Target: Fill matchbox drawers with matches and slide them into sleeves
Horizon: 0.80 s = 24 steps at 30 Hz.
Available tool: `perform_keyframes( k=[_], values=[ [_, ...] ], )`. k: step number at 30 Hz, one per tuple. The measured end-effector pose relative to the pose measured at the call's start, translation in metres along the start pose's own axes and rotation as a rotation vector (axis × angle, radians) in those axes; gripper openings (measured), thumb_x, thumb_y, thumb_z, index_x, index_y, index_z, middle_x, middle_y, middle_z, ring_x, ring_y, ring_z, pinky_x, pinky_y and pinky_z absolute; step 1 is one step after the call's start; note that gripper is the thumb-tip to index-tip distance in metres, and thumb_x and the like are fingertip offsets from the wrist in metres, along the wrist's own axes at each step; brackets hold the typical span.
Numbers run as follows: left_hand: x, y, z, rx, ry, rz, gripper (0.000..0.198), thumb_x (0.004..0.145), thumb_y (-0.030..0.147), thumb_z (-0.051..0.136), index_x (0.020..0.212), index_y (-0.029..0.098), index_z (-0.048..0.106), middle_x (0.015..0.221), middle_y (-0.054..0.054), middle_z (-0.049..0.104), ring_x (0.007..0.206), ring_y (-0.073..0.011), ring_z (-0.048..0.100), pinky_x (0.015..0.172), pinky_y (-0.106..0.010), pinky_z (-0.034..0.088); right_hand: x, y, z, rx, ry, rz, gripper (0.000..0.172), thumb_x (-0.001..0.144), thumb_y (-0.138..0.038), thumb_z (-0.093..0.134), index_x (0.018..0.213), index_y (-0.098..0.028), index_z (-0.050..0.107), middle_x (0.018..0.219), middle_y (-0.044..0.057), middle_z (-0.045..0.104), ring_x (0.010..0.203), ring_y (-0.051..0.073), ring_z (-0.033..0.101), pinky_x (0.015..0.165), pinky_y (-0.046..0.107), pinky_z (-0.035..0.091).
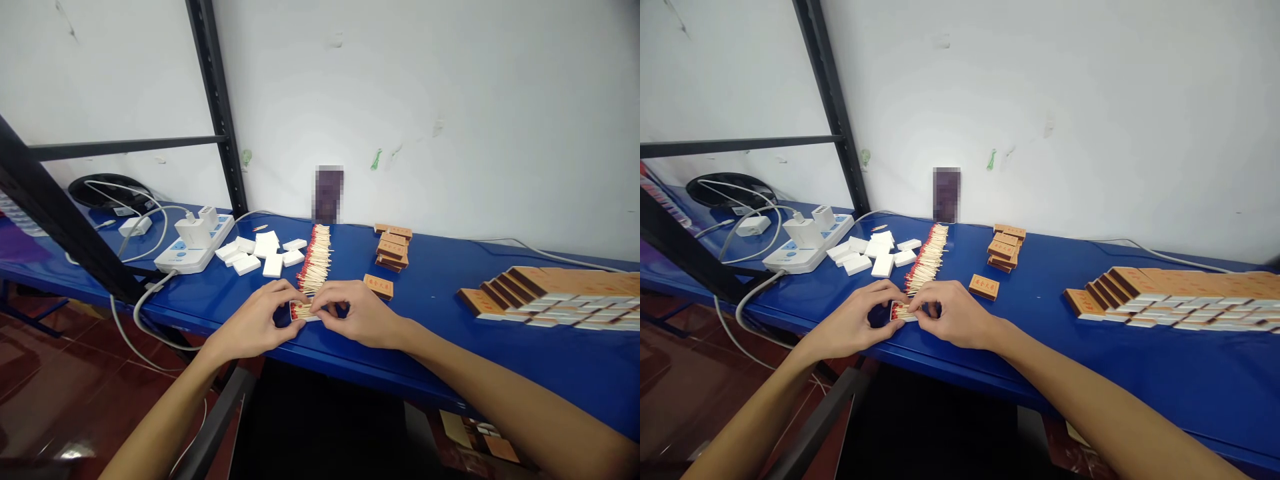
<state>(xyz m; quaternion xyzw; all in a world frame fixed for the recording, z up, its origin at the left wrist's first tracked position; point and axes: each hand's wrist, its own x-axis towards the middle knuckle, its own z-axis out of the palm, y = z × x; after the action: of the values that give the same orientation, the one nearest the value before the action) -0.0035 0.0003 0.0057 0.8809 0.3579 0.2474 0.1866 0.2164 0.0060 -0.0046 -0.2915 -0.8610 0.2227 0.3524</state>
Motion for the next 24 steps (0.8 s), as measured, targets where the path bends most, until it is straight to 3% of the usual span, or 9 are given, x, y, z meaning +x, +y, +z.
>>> perform_keyframes(
  k=[8, 13, 17, 24],
  values=[
    [-0.0012, -0.0013, 0.0007, 0.012, 0.014, 0.01, 0.027, 0.086, 0.025, 0.061, 0.112, 0.024, 0.063, 0.106, -0.002, 0.062, 0.098, -0.0193, 0.059, 0.087, -0.032, 0.047, 0.0008, 0.0029, -0.0018, -0.032, 0.033, 0.02, 0.011, 0.082, -0.013, 0.056, 0.087, -0.019, 0.063, 0.088, 0.001, 0.06, 0.056, 0.006, 0.047, 0.058, 0.022, 0.041],
    [-0.0012, -0.0009, -0.0001, 0.007, -0.003, 0.029, 0.032, 0.088, 0.025, 0.059, 0.12, 0.027, 0.063, 0.105, -0.003, 0.061, 0.098, -0.0193, 0.058, 0.088, -0.032, 0.047, 0.0009, 0.0044, -0.0045, -0.202, 0.057, 0.064, 0.015, 0.08, -0.011, 0.056, 0.091, -0.019, 0.061, 0.081, 0.0, 0.057, 0.063, 0.01, 0.047, 0.061, 0.024, 0.038],
    [-0.0011, -0.0005, -0.0009, 0.002, -0.018, 0.031, 0.031, 0.089, 0.026, 0.058, 0.12, 0.028, 0.063, 0.105, -0.002, 0.06, 0.097, -0.0183, 0.058, 0.089, -0.031, 0.047, 0.0008, 0.0067, -0.0058, -0.308, -0.016, 0.097, 0.006, 0.083, -0.014, 0.054, 0.082, -0.018, 0.057, 0.077, 0.0, 0.056, 0.07, 0.013, 0.05, 0.065, 0.026, 0.037],
    [-0.0006, 0.0, 0.0005, 0.044, 0.006, 0.003, 0.042, 0.084, 0.025, 0.062, 0.126, 0.027, 0.057, 0.103, -0.002, 0.062, 0.095, -0.019, 0.057, 0.088, -0.033, 0.046, 0.0006, 0.0033, -0.0055, -0.294, -0.093, 0.081, 0.01, 0.093, -0.02, 0.047, 0.086, -0.019, 0.053, 0.082, 0.001, 0.058, 0.072, 0.013, 0.051, 0.068, 0.027, 0.038]
  ],
)
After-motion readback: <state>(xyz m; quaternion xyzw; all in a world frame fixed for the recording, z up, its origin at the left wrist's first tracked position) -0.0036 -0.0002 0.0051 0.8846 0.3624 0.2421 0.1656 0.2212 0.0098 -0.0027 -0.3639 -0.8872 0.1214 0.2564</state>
